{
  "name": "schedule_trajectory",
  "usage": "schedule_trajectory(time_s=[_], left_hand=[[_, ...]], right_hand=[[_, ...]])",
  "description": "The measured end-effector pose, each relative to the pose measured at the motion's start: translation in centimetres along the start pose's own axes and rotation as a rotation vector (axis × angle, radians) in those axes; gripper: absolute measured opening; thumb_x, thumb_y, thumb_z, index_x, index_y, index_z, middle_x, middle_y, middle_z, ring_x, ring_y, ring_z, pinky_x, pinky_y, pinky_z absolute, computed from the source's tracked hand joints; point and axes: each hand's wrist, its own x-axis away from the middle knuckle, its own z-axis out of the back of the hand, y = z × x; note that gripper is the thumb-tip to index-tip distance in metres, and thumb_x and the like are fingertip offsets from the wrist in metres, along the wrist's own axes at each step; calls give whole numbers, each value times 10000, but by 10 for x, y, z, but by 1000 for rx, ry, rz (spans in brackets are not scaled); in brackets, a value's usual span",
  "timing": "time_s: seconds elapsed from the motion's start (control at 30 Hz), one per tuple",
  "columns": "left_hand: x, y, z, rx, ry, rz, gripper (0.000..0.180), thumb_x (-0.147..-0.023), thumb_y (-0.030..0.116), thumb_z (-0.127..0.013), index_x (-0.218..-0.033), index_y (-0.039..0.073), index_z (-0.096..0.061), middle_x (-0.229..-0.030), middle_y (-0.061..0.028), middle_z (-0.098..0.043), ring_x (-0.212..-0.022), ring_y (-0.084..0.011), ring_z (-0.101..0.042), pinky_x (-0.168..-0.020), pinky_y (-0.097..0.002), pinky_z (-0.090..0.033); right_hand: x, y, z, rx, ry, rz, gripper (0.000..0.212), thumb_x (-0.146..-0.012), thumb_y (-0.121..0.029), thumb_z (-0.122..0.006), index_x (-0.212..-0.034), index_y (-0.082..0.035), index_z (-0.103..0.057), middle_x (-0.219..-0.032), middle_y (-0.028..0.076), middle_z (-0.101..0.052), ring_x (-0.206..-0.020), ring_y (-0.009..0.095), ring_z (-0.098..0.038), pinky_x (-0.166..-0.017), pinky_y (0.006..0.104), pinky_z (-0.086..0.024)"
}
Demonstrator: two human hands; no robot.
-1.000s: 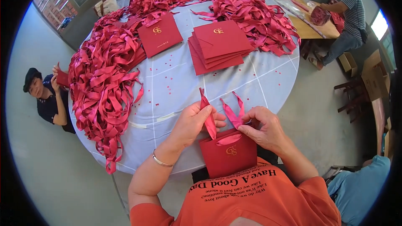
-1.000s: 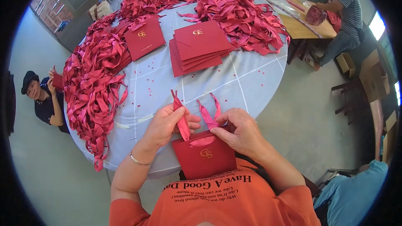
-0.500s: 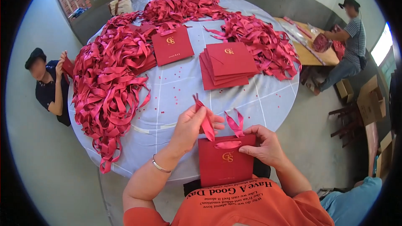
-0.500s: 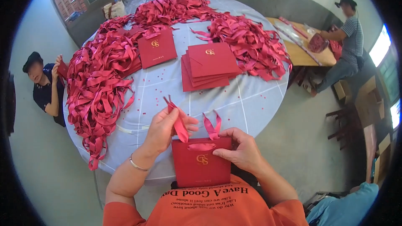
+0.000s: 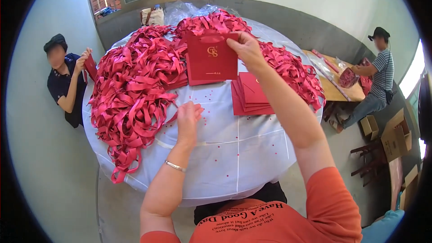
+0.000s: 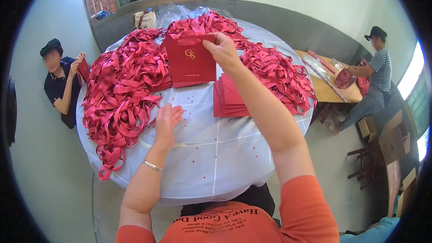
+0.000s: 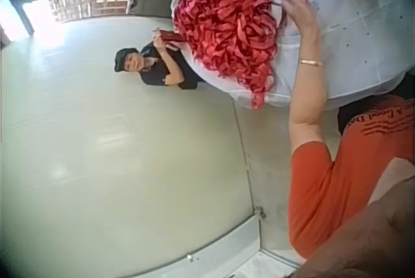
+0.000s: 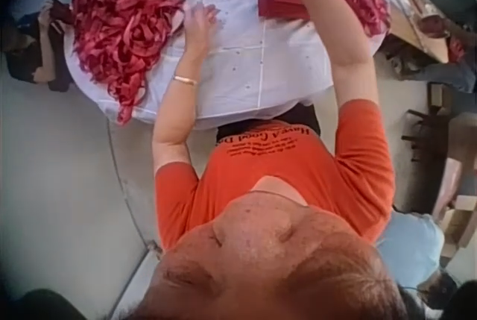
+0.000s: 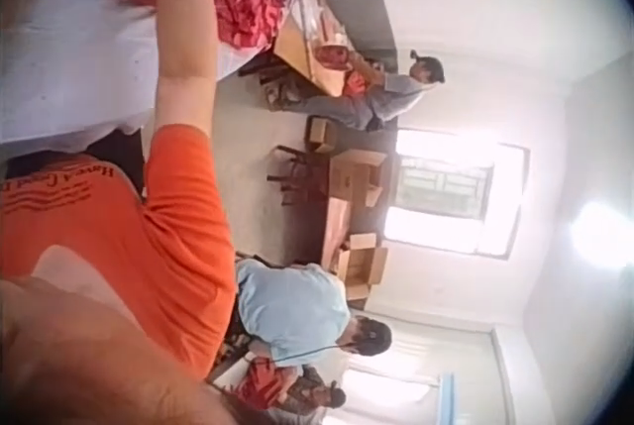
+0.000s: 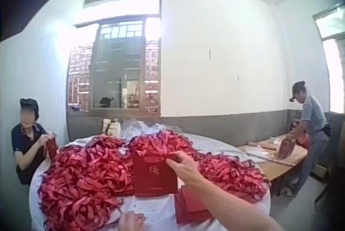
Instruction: The person attaches ribbon handles to red gift bags by threading ribbon strips through slits in the bags and pressing them into place by hand.
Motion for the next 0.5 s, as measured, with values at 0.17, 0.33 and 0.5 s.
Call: schedule_trajectory(time_s=[0.17,0.33,0.5], left_hand=[[-9,-3,-1,-52,-12,10,463,-1012,349,-490,-1263,-34,-424,-1239,-208,-573,-1107,-277,-610,-922,-371,-491],[-9,-9,-1,-68,-93,40,420,-1003,291,-523,-1251,-36,-434,-1195,-177,-588,-1075,-237,-615,-919,-339,-497],[-9,-21,0,-205,-152,-8,386,-977,221,-578,-1239,-34,-455,-1139,-140,-618,-1045,-196,-618,-902,-306,-495]], right_hand=[[-5,92,29,516,168,4,586,-747,-88,-733,-1279,52,-529,-1155,181,-641,-999,247,-652,-846,343,-542],[31,73,39,570,20,20,544,-768,-120,-731,-1266,24,-566,-1200,178,-651,-1085,257,-646,-917,363,-519],[89,0,73,1018,-221,30,680,-750,-396,-790,-1249,23,-594,-1271,214,-603,-1166,324,-592,-985,403,-472]])
